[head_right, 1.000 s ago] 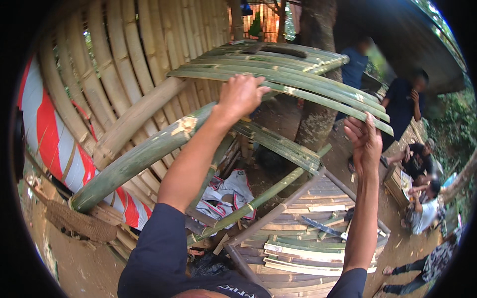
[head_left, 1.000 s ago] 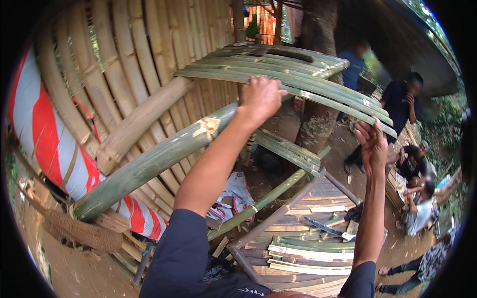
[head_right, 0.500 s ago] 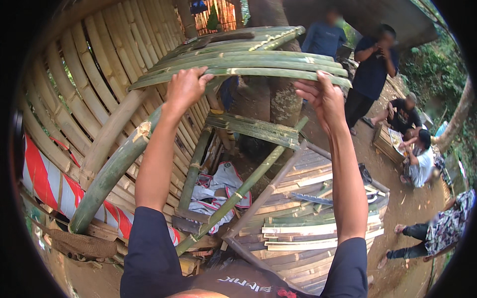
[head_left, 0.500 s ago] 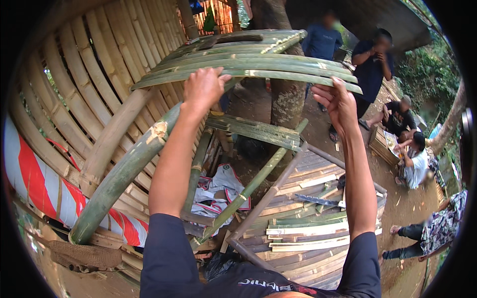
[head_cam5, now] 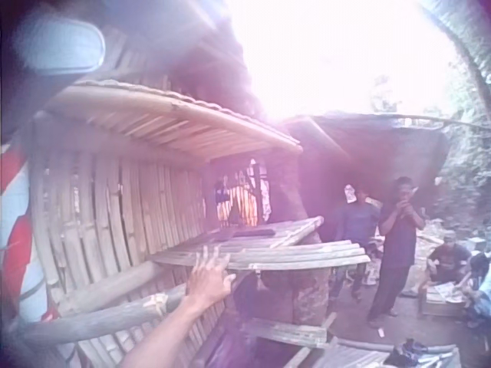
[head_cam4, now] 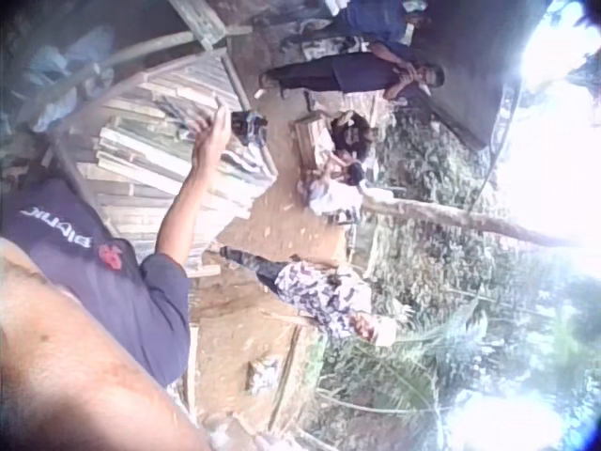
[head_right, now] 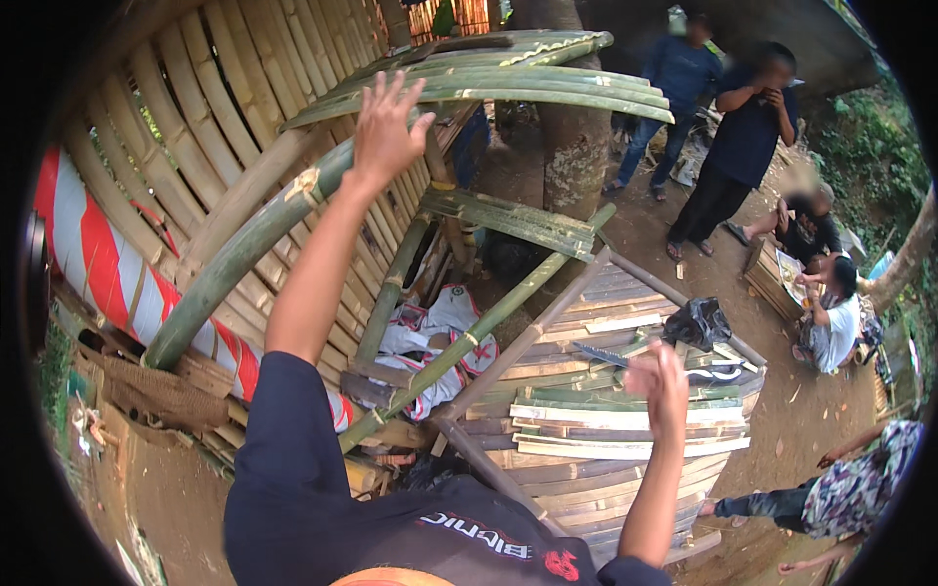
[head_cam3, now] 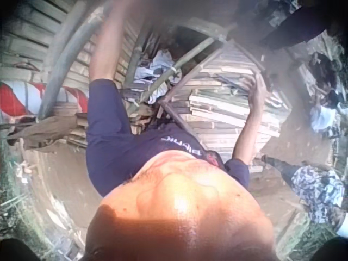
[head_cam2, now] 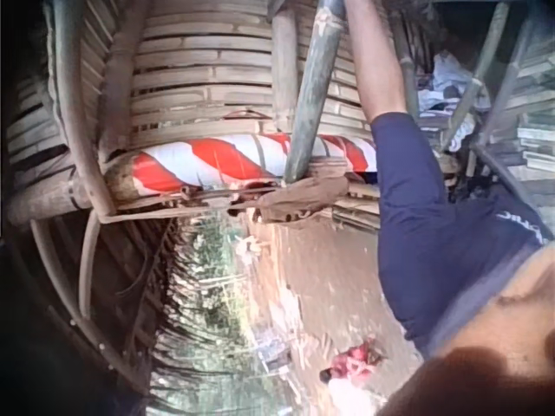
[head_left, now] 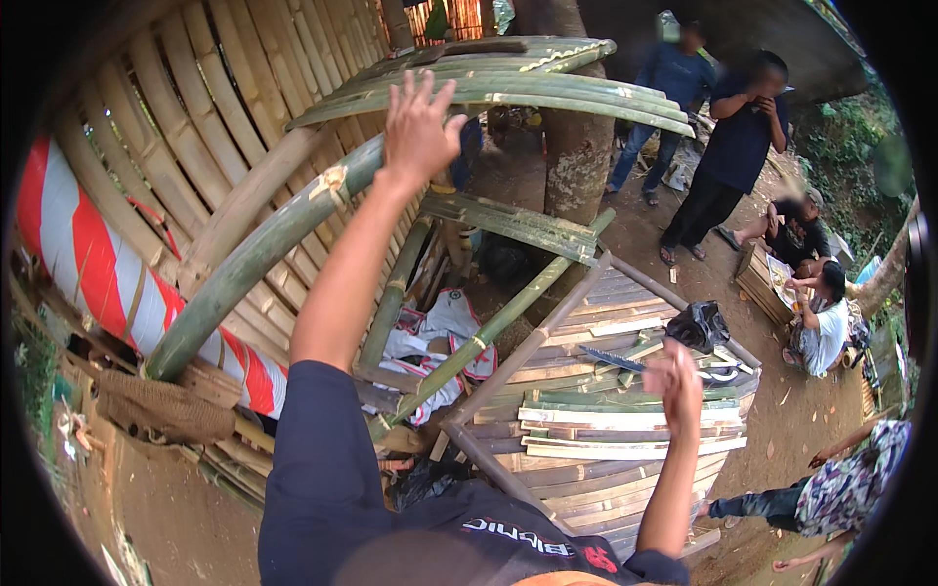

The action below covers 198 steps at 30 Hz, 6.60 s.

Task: The person uses a machete to split bamboo poles and secure them onto a wooden frame. They repeatedly strike the bamboo to create slats and fit them into the structure, occasionally moving around the site to gather materials.

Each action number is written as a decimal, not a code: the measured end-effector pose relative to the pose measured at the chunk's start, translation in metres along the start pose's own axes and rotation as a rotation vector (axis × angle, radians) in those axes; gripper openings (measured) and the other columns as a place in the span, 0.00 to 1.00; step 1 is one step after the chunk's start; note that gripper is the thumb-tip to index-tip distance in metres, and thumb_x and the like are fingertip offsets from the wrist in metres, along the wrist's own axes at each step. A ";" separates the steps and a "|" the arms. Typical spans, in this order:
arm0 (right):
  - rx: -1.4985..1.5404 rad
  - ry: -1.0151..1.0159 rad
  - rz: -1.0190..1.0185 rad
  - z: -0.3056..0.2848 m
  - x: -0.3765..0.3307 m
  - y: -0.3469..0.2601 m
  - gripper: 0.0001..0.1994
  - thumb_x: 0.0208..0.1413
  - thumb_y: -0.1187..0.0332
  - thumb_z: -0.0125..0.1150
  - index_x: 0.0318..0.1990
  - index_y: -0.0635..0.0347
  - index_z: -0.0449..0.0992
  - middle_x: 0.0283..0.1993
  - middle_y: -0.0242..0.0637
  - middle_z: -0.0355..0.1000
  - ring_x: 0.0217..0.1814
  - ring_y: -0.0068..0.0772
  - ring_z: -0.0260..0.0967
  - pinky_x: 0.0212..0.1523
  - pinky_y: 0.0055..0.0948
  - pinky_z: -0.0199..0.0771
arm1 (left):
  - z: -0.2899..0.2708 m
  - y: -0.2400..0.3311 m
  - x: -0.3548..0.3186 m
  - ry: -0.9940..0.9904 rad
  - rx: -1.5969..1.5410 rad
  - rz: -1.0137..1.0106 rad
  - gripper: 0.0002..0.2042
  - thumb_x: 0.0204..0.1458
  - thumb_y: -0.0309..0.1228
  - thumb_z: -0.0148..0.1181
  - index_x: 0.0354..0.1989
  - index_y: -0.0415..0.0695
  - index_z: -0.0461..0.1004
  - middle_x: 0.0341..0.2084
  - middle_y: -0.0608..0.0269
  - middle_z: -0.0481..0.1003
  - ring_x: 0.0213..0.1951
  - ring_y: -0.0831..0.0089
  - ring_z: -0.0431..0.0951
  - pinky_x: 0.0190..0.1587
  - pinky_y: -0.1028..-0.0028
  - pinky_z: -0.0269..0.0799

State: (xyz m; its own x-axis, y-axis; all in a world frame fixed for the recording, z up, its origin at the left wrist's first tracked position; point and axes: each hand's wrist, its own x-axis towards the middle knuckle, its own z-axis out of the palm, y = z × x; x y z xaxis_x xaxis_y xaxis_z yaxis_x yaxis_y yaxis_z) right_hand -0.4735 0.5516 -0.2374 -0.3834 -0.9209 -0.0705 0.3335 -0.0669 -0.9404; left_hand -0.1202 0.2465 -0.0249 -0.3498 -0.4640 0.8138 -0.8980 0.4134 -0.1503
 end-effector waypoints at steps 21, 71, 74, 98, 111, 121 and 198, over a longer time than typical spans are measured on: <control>-0.897 0.335 0.414 -0.211 -0.287 0.238 0.16 0.56 0.60 0.56 0.42 0.66 0.74 0.34 0.50 0.76 0.38 0.49 0.75 0.42 0.42 0.72 | -0.124 0.153 -0.778 -1.715 -0.794 -1.330 0.13 0.60 0.35 0.51 0.49 0.42 0.71 0.34 0.63 0.70 0.33 0.73 0.69 0.32 0.74 0.63; -1.031 0.186 0.486 -0.230 -0.380 0.237 0.16 0.55 0.60 0.57 0.46 0.61 0.74 0.42 0.49 0.75 0.47 0.51 0.72 0.49 0.44 0.71 | -0.100 0.255 -0.720 -1.994 -0.790 -1.149 0.13 0.60 0.38 0.51 0.44 0.41 0.73 0.35 0.64 0.73 0.38 0.73 0.73 0.42 0.75 0.70; -0.958 0.210 0.523 -0.235 -0.399 0.219 0.15 0.55 0.59 0.56 0.43 0.60 0.75 0.41 0.50 0.75 0.46 0.52 0.72 0.47 0.46 0.71 | -0.093 0.270 -0.725 -2.002 -0.811 -1.215 0.13 0.60 0.38 0.51 0.44 0.41 0.73 0.34 0.64 0.73 0.38 0.74 0.73 0.41 0.76 0.70; -1.067 0.127 0.569 -0.227 -0.411 0.196 0.18 0.56 0.59 0.56 0.48 0.63 0.74 0.46 0.52 0.74 0.52 0.52 0.70 0.52 0.43 0.69 | -0.054 0.347 -0.721 -1.706 -1.016 -1.677 0.13 0.61 0.39 0.51 0.43 0.42 0.72 0.31 0.66 0.72 0.34 0.76 0.72 0.37 0.77 0.69; -1.004 -0.312 1.002 -0.241 -0.475 0.333 0.26 0.60 0.49 0.50 0.51 0.66 0.74 0.50 0.58 0.71 0.55 0.56 0.69 0.54 0.44 0.68 | -0.126 0.338 -0.775 -1.591 -0.986 -1.833 0.13 0.61 0.40 0.51 0.42 0.43 0.72 0.30 0.67 0.71 0.32 0.77 0.71 0.35 0.77 0.68; -1.335 -0.560 0.778 -0.228 -0.467 0.342 0.19 0.58 0.56 0.46 0.38 0.61 0.80 0.48 0.56 0.72 0.54 0.55 0.69 0.56 0.44 0.68 | -0.180 0.315 -0.804 -1.493 -1.050 -1.847 0.13 0.61 0.40 0.52 0.42 0.43 0.72 0.28 0.68 0.70 0.30 0.78 0.70 0.34 0.78 0.68; -1.326 -0.115 0.695 -0.208 -0.152 0.248 0.45 0.55 0.56 0.54 0.67 0.80 0.35 0.68 0.78 0.25 0.72 0.79 0.20 0.71 0.56 0.28 | 0.282 0.418 -0.334 -1.737 -1.057 -1.625 0.32 0.54 0.57 0.55 0.49 0.35 0.69 0.15 0.79 0.45 0.16 0.84 0.45 0.19 0.80 0.44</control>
State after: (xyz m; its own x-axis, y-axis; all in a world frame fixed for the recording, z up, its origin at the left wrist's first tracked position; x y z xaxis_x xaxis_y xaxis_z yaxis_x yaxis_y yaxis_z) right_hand -0.5113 0.7543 -0.5293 -0.3918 -0.6502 -0.6510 -0.6093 0.7135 -0.3459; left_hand -0.4540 0.3533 -0.5179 -0.1886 -0.3055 -0.9333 -0.4116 -0.8383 0.3576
